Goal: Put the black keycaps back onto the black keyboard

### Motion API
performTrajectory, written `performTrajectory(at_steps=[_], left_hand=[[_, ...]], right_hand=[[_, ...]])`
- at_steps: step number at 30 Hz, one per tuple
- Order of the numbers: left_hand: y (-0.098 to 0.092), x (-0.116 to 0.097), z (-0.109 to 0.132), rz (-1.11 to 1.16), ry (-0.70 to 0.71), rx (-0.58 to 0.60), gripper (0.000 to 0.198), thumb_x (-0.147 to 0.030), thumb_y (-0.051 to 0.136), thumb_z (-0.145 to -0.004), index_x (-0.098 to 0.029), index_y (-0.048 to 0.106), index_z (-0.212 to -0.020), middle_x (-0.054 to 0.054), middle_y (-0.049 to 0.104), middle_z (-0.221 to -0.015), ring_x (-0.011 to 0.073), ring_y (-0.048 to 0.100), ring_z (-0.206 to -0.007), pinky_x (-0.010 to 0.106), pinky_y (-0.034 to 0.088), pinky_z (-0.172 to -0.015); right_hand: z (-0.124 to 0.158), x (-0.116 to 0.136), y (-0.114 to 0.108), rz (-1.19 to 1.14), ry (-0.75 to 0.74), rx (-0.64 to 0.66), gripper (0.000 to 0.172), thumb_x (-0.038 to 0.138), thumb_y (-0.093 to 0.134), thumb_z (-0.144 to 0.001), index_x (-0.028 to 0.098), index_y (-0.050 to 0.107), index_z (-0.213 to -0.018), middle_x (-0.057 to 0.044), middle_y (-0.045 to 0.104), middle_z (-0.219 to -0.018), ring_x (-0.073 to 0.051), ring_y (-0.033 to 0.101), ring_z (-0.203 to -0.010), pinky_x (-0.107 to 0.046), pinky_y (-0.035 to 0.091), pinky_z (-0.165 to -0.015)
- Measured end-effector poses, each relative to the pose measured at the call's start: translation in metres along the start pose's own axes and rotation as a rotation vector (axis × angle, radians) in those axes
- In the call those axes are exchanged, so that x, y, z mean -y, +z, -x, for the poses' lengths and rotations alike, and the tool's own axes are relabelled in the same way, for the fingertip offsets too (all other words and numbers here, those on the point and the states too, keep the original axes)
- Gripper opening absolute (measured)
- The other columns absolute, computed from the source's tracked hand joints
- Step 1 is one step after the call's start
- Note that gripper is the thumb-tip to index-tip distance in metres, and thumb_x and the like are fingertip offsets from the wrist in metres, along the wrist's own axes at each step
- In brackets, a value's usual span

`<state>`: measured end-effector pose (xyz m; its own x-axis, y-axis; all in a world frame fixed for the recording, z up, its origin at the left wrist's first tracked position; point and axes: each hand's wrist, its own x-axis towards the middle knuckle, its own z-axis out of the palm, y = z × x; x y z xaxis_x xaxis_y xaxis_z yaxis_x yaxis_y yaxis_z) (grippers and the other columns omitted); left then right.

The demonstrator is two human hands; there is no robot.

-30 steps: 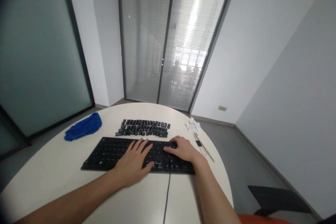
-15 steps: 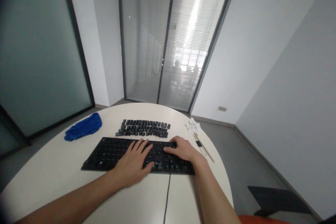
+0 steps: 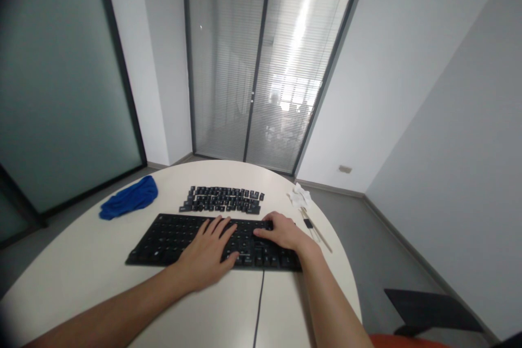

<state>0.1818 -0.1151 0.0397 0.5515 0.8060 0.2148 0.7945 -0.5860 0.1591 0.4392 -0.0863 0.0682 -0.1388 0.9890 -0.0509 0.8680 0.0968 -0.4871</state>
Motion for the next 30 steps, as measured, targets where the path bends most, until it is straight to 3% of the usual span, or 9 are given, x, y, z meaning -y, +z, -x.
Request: performTrajectory(at_steps=[15,20,23,26,30], left_hand=[[-0.001,-0.001,0.001,0.006,-0.002,0.001,0.065,-0.057,0.039,-0.094,-0.019,0.044,-0.146,0.012,0.037,-0.155,0.0354,0.027,-0.144,0.056,0.019,-0.117],[0.001,0.000,0.000,0.023,-0.003,0.000,0.066,-0.058,0.038,-0.094,-0.018,0.043,-0.146,0.013,0.036,-0.155,0.0353,0.027,-0.144,0.056,0.018,-0.117],[0.002,0.001,0.000,0.026,-0.004,-0.004,0.065,-0.057,0.038,-0.094,-0.018,0.043,-0.146,0.013,0.036,-0.155,0.0351,0.027,-0.144,0.057,0.018,-0.117],[0.000,0.000,0.000,0.026,0.003,-0.003,0.065,-0.057,0.037,-0.094,-0.018,0.043,-0.146,0.013,0.036,-0.155,0.0352,0.026,-0.144,0.057,0.017,-0.117],[-0.003,0.000,0.001,0.029,0.000,0.004,0.066,-0.057,0.037,-0.094,-0.018,0.043,-0.147,0.014,0.036,-0.155,0.0355,0.026,-0.144,0.057,0.018,-0.117]], right_hand=[[0.003,0.004,0.001,0.041,0.040,0.007,0.059,0.061,0.068,-0.076,0.019,0.064,-0.117,-0.012,0.067,-0.120,-0.030,0.061,-0.109,-0.042,0.046,-0.095],[0.003,-0.002,0.002,0.020,-0.023,-0.020,0.060,0.063,0.067,-0.076,0.019,0.066,-0.116,-0.011,0.068,-0.118,-0.029,0.062,-0.108,-0.041,0.045,-0.097],[0.002,-0.004,0.002,-0.005,-0.095,-0.028,0.050,0.062,0.058,-0.085,0.019,0.069,-0.109,-0.010,0.070,-0.112,-0.027,0.064,-0.103,-0.039,0.046,-0.095],[-0.004,-0.009,0.003,-0.015,-0.123,-0.084,0.045,0.052,0.039,-0.098,0.018,0.069,-0.106,-0.010,0.071,-0.110,-0.024,0.064,-0.104,-0.037,0.045,-0.096],[-0.024,-0.019,0.005,0.172,-0.015,-0.182,0.033,0.030,0.042,-0.099,0.016,0.058,-0.125,-0.011,0.068,-0.117,-0.020,0.065,-0.103,-0.031,0.046,-0.093]])
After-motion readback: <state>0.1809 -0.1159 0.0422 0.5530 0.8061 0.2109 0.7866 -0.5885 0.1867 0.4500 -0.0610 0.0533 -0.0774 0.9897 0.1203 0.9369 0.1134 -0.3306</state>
